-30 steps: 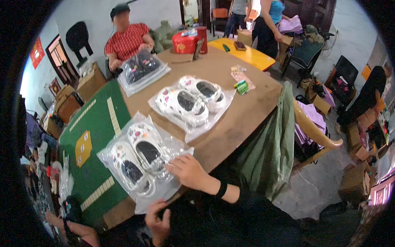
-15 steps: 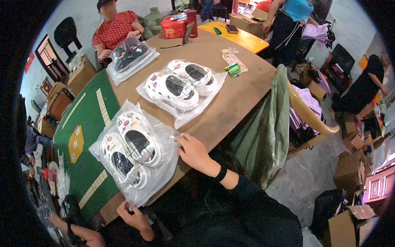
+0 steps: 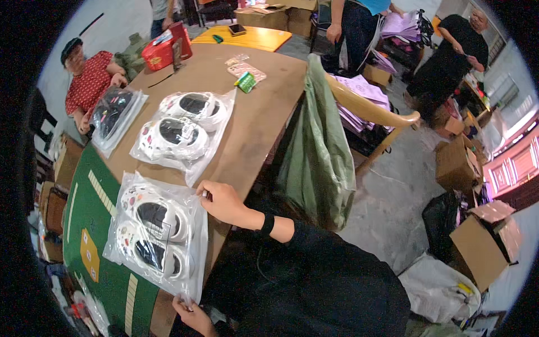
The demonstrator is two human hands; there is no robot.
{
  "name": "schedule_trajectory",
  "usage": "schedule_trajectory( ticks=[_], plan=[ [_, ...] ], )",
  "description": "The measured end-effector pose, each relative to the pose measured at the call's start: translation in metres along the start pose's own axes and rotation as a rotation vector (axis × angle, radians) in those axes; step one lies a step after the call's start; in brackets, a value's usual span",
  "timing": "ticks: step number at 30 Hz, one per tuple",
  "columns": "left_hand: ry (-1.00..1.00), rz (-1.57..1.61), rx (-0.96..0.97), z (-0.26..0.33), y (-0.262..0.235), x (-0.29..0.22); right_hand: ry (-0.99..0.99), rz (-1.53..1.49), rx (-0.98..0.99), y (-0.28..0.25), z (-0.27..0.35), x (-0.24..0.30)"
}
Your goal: The recorder is checking and packing white clogs with colorful decorative accessories into plastic bags and placing them in a larger sack.
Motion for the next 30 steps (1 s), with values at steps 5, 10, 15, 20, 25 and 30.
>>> schedule_trajectory(
  ticks=[5,10,15,20,25,30],
  plan=[
    [-0.017,0.056,-0.101,-0.004,-0.009,-0.004,0.044,-0.025,0.040,-0.019,0.002,-0.017],
    [0.030,-0.022,-0.044,-0.004,-0.004,-0.005,0.147,-0.042,0.429,0.002,0.005,-0.009],
    [0.155,0.070,0.005,-0.003,0.014,0.014,0.399,-0.288,0.355,-0.005,-0.004,-0.018],
    [0.129,0.092,0.028,-0.001,0.009,-0.008,0.342,-0.347,0.203,-0.028,-0.014,-0.033],
    [0.359,-0.117,-0.134,0.007,0.003,-0.010,0.439,-0.345,0.229,-0.020,-0.005,-0.041],
    [0.758,-0.098,-0.426,0.041,-0.036,-0.081,0.465,-0.283,0.397,-0.006,0.007,-0.055]
  ],
)
Point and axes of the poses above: each hand's wrist, its own z-axis away from the middle knuckle, its own y-axis out of the palm, x = y × z, the point moved 8 cm from there along -z, towards the middle knuckle, and after that the axes turned 12 degrees about -z, right-handed, at the moved point
